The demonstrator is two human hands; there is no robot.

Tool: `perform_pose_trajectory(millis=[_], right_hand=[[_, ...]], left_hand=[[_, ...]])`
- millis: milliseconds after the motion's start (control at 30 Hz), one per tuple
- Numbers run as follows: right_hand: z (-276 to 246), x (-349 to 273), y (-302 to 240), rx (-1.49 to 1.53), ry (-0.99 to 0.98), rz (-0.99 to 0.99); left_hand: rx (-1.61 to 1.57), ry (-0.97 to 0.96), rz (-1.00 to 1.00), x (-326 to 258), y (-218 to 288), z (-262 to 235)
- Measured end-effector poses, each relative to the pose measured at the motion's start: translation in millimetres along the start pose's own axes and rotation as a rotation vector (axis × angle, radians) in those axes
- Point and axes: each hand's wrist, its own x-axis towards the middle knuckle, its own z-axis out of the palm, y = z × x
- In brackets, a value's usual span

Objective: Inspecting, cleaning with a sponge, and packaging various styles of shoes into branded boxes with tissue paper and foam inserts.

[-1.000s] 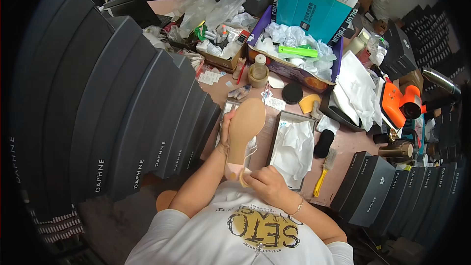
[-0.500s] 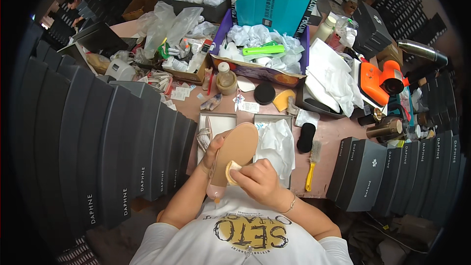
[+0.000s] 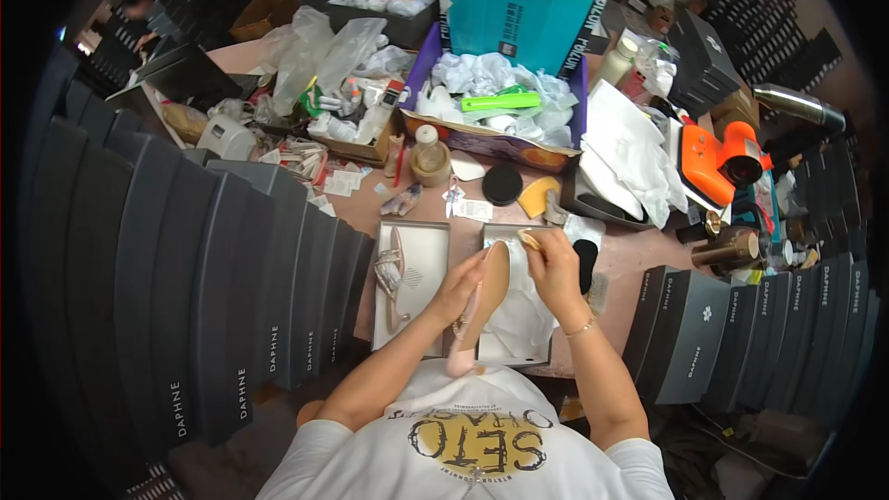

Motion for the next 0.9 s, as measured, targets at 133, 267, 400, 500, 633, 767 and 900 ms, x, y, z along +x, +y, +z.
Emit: perform_pose_trajectory(millis=[133, 267, 400, 500, 633, 767, 900], right_hand=[[-11.2, -23.5, 9.5, 0.062, -0.035, 0.131], [-11.4, -55.1, 13.5, 0.150, -0.046, 0.297], [10.0, -50.8, -8.1, 0.214, -0.183, 0.280], [29.4, -31.2, -14.5, 0.362, -0.257, 0.279], [32.1, 6.5, -30.4, 0.436, -0.223, 0.252], [39.8, 32.8, -14.8, 0.561, -0.219, 0.263], [42.0, 13.4, -14.1, 1.083, -0.336, 0.627]], left_hand=[[0.775, 0.483, 0.202, -22.6, -34.7, -32.2], [0.927, 0.707, 0.058, -96.1, -80.6, -97.0], [1.231, 0.602, 0.061, -96.2, -105.6, -120.4], [1.095, 0.529, 0.046, -89.3, -83.4, -128.5], [0.441, 0.204, -0.135, -102.0, -8.0, -106.0], [-0.091, -0.052, -0.268, -114.6, 22.7, -65.9], [-0.237, 0.112, -0.162, -139.4, 15.4, -29.4]])
